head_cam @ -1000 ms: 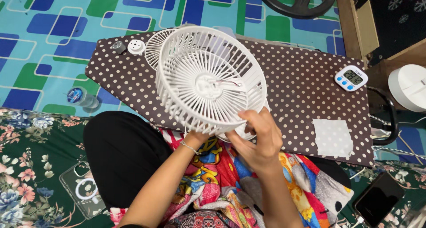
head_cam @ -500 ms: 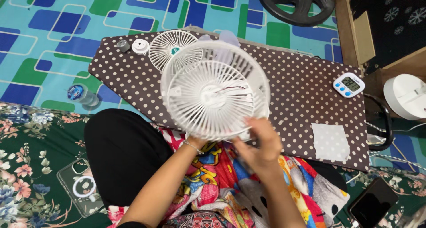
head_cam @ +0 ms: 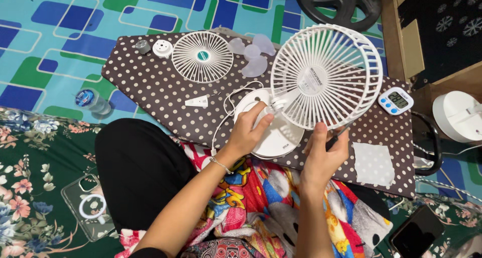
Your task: The person disassembles a small white electric fan by removing the front grille, fan blades, and motor housing using a screwdriver. They then reassemble the fan by reattaching the motor housing, fan blades, and front grille, securing each part with screws.
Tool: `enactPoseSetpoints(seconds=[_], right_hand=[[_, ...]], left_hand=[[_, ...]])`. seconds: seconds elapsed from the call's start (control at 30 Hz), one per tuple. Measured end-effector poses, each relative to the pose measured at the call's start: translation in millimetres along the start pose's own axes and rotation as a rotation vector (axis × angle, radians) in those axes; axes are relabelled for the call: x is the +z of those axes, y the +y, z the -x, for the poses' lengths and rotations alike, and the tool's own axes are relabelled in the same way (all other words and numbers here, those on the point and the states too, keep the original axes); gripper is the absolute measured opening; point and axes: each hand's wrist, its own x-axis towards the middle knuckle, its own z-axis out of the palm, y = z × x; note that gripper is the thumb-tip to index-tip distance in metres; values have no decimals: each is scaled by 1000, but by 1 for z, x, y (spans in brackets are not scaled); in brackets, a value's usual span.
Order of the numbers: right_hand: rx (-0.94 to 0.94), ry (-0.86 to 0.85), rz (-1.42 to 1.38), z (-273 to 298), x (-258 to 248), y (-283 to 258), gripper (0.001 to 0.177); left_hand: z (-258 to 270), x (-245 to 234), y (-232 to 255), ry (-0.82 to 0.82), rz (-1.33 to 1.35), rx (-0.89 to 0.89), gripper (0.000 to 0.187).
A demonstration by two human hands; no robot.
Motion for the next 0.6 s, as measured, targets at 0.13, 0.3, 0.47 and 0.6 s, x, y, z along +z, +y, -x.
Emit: enactPoseSetpoints(seconds=[0.13, 0.3, 0.47, 0.6], right_hand=[[5, -14, -15, 3, -2, -1, 18], [-194, -5, 205, 17, 9, -11, 32], [-453, -126, 337, 25, 11, -32, 52], [-763, -515, 554, 20, 5, -47, 65]], left_hand=[[3, 1, 0, 2, 17, 14, 31], [3, -4, -3, 8, 56, -58, 34], [9, -7, -13, -49, -104, -121, 37], [18, -16, -22, -70, -15, -150, 36]])
